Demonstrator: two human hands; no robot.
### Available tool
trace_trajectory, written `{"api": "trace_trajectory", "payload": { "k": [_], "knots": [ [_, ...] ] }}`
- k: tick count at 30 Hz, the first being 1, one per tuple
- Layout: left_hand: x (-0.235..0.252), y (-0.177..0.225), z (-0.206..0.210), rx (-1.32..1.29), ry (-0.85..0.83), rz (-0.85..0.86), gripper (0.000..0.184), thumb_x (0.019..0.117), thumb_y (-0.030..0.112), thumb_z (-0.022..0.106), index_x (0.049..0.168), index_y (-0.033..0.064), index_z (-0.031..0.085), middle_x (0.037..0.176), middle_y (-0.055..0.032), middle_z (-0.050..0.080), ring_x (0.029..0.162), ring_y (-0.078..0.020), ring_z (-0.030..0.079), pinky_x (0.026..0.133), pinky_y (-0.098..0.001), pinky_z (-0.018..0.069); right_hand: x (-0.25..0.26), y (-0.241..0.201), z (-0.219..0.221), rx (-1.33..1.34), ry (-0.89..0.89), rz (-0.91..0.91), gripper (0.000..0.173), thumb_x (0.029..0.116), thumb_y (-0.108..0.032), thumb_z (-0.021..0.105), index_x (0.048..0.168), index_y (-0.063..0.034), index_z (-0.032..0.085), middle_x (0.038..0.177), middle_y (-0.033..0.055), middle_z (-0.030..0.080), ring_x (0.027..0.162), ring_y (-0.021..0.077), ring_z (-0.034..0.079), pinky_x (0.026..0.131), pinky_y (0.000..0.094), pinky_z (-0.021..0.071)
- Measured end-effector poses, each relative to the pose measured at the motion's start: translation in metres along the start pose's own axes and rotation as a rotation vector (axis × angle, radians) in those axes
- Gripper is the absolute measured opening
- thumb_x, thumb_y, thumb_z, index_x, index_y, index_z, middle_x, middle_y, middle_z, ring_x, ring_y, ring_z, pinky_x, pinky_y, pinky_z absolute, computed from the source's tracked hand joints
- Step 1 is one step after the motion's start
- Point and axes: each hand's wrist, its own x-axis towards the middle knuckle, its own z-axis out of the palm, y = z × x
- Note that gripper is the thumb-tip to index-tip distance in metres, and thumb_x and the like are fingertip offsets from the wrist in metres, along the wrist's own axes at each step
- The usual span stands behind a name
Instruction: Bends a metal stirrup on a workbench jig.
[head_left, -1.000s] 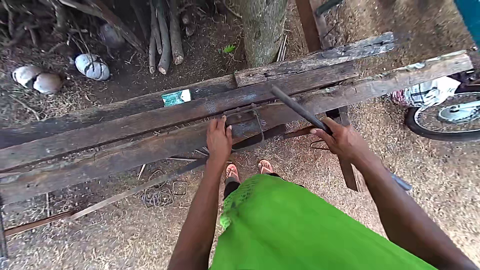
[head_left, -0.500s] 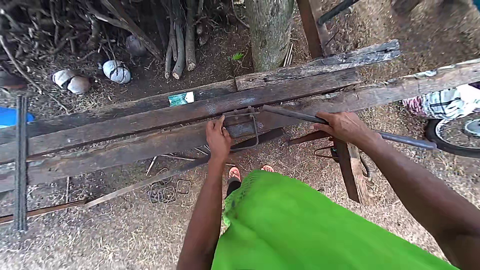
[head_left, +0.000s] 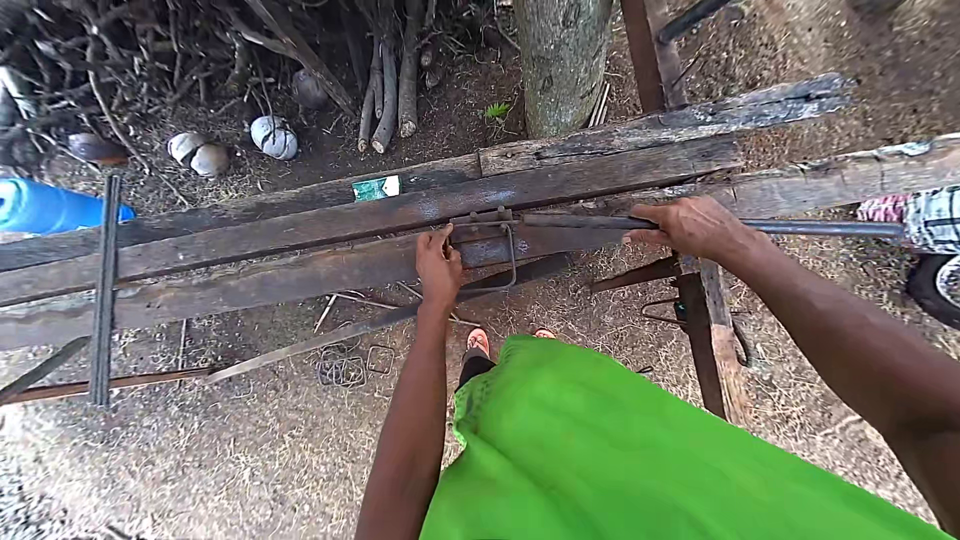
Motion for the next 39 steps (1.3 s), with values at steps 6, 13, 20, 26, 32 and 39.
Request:
{"api": "trace_trajectory", "payload": {
  "k": [6, 13, 20, 26, 32, 39],
  "knots": [
    [0.002, -0.002, -0.003, 0.009, -0.047, -0.025, 0.045, 0.0935, 0.002, 0.059, 0.137, 0.0076, 0.065, 0.123, -0.0199, 0.062, 0.098, -0.0291, 0.065, 0.088, -0.0448, 0.0552, 0.010, -0.002, 0.000, 0.019, 0.013, -0.015, 0.047, 0.1003, -0.058, 0.055, 0.111, -0.0135, 0.067, 0.075, 0.0154, 0.068, 0.071, 0.0397, 0.070, 0.061, 0.0592, 0.0530],
    [0.004, -0.011, 0.000, -0.074, -0.028, 0.004, 0.043, 0.0917, 0.001, 0.060, 0.134, 0.0071, 0.067, 0.120, -0.0183, 0.063, 0.094, -0.0258, 0.065, 0.085, -0.0423, 0.0550, 0.024, -0.005, 0.007, 0.024, 0.019, -0.070, 0.049, 0.1010, -0.059, 0.053, 0.114, -0.0136, 0.066, 0.076, 0.0152, 0.068, 0.071, 0.0391, 0.070, 0.062, 0.0586, 0.0535],
    [0.005, -0.013, 0.001, -0.081, -0.011, 0.013, 0.042, 0.0914, 0.002, 0.061, 0.133, 0.0070, 0.068, 0.117, -0.0172, 0.064, 0.089, -0.0240, 0.064, 0.082, -0.0404, 0.0554, 0.026, -0.013, 0.014, 0.071, -0.033, -0.055, 0.052, 0.1016, -0.061, 0.049, 0.113, -0.0123, 0.064, 0.075, 0.0146, 0.066, 0.073, 0.0389, 0.070, 0.064, 0.0585, 0.0539],
    [0.005, -0.015, 0.000, -0.029, -0.014, 0.043, 0.042, 0.0911, 0.006, 0.063, 0.133, 0.0086, 0.068, 0.111, -0.0158, 0.065, 0.088, -0.0242, 0.065, 0.081, -0.0419, 0.0559, 0.012, -0.033, 0.038, 0.236, -0.115, 0.043, 0.053, 0.1035, -0.061, 0.045, 0.111, -0.0110, 0.061, 0.070, 0.0128, 0.062, 0.069, 0.0361, 0.067, 0.062, 0.0570, 0.0533],
    [0.013, -0.024, -0.001, -0.049, -0.036, 0.124, 0.041, 0.0898, 0.008, 0.065, 0.131, 0.0070, 0.069, 0.111, -0.0156, 0.065, 0.091, -0.0253, 0.064, 0.083, -0.0432, 0.0552, 0.001, -0.048, 0.048, 0.274, -0.132, 0.143, 0.052, 0.1040, -0.061, 0.043, 0.113, -0.0119, 0.060, 0.072, 0.0136, 0.063, 0.071, 0.0372, 0.068, 0.064, 0.0587, 0.0535],
    [0.024, -0.033, -0.004, -0.085, -0.082, 0.211, 0.041, 0.0916, 0.006, 0.063, 0.132, 0.0066, 0.069, 0.113, -0.0150, 0.065, 0.090, -0.0231, 0.065, 0.083, -0.0398, 0.0562, -0.010, -0.072, 0.054, 0.274, -0.112, 0.276, 0.052, 0.1038, -0.061, 0.044, 0.113, -0.0125, 0.061, 0.075, 0.0146, 0.065, 0.074, 0.0380, 0.069, 0.065, 0.0595, 0.0538]
  ]
}}
